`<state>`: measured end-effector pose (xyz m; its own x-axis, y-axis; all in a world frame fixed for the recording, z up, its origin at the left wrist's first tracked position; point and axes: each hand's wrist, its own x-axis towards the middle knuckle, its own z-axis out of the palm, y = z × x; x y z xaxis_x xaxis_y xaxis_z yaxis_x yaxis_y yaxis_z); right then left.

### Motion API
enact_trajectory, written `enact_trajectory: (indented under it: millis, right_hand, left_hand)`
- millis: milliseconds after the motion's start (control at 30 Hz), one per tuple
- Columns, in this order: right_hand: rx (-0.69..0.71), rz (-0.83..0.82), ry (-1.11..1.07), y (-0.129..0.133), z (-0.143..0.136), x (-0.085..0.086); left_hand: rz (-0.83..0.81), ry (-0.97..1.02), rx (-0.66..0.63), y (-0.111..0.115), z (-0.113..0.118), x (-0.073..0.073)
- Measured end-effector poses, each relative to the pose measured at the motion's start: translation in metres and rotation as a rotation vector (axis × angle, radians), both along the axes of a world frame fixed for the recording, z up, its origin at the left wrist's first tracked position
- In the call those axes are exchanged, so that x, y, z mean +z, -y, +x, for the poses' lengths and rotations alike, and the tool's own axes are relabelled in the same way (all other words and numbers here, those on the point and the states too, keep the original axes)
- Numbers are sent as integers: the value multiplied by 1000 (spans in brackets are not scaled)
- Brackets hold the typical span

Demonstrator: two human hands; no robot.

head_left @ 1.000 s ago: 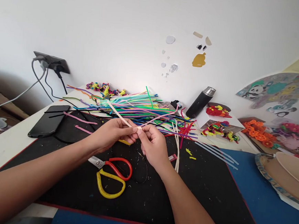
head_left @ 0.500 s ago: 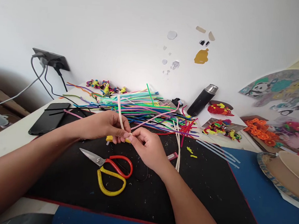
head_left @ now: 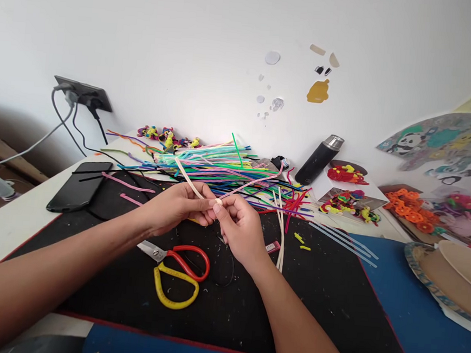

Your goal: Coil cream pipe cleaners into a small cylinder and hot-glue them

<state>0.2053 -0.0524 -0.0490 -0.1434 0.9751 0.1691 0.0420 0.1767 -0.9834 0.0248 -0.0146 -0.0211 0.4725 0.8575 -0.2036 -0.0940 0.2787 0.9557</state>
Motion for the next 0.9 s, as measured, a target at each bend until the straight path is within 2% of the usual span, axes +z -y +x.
enact_trajectory:
  millis: [267, 433, 600, 700, 900]
  right_hand:
    - [67, 54, 158, 1, 1, -1]
    - [137, 72, 279, 3, 0, 0]
    - [173, 88, 380, 4, 0, -2]
    - [111, 93, 314, 2, -1, -6]
    - [15, -12, 91, -1, 0, -4]
  left_hand:
    - [187, -256, -246, -15, -26, 21]
    - [282, -429, -365, -15, -32, 25]
    - [339, -550, -424, -10, -34, 28]
    - [304, -466, -355, -9, -31, 25]
    - [97, -146, -66, -7, -11, 6]
